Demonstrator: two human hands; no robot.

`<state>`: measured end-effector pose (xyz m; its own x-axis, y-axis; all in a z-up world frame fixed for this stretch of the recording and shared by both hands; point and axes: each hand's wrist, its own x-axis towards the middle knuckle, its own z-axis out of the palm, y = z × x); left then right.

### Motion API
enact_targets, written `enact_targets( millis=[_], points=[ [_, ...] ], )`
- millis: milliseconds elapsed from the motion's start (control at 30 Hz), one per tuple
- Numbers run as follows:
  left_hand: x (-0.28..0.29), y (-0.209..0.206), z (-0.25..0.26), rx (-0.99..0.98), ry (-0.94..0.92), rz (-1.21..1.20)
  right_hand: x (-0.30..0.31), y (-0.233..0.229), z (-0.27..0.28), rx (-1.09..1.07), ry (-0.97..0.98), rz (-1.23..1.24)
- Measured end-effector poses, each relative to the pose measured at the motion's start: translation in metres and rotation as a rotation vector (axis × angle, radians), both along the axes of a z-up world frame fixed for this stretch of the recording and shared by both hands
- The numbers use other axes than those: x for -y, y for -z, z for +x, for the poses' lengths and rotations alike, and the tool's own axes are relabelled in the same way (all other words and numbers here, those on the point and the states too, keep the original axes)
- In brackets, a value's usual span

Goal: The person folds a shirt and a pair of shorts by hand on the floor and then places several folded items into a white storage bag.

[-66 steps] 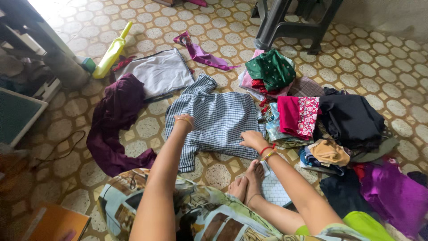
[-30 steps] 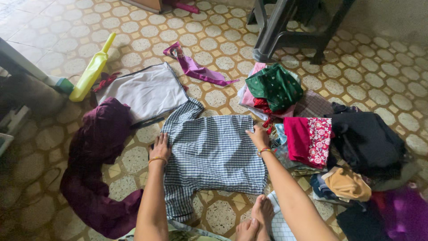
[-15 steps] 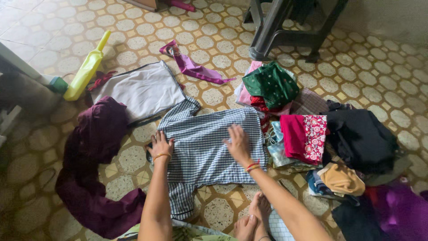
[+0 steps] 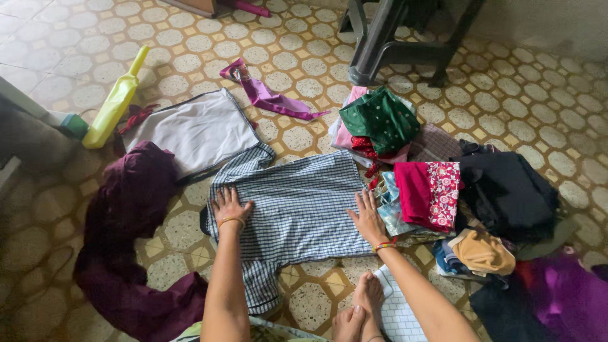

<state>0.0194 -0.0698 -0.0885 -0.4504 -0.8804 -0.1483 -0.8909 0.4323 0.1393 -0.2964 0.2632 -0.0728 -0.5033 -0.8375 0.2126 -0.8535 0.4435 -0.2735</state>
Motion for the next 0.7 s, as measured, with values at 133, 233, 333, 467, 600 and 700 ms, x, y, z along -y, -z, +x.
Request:
enact_targets(
  millis=[133, 233, 333, 467, 600, 700],
  points=[
    [-0.016, -0.032, -0.007, 0.12, -0.045, 0.02, -0.008, -0.005, 0.011, -0.135, -0.023, -0.056],
    [-0.002, -0.046, -0.028, 0.082, -0.084, 0.1, -0.007, -0.019, 0.021, -0.143, 0.046, 0.043],
    [0.021, -0.033, -0.046, -0.215, 0.052, -0.237, 0.008, -0.037, 0.023, -0.137, 0.064, 0.114],
    [0.042, -0.005, -0.066, -0.536, 0.128, -0.225, 0.031, -0.028, 0.02, -0.075, -0.108, -0.132],
    [0.056, 0.004, -0.065, -0.483, 0.079, -0.142, 0.035, 0.003, 0.015, -0.113, -0.135, -0.081],
    [0.074, -0.008, -0.071, -0.315, 0.038, -0.101, 0.028, 0.011, 0.008, -0.059, -0.167, -0.096]
  ],
)
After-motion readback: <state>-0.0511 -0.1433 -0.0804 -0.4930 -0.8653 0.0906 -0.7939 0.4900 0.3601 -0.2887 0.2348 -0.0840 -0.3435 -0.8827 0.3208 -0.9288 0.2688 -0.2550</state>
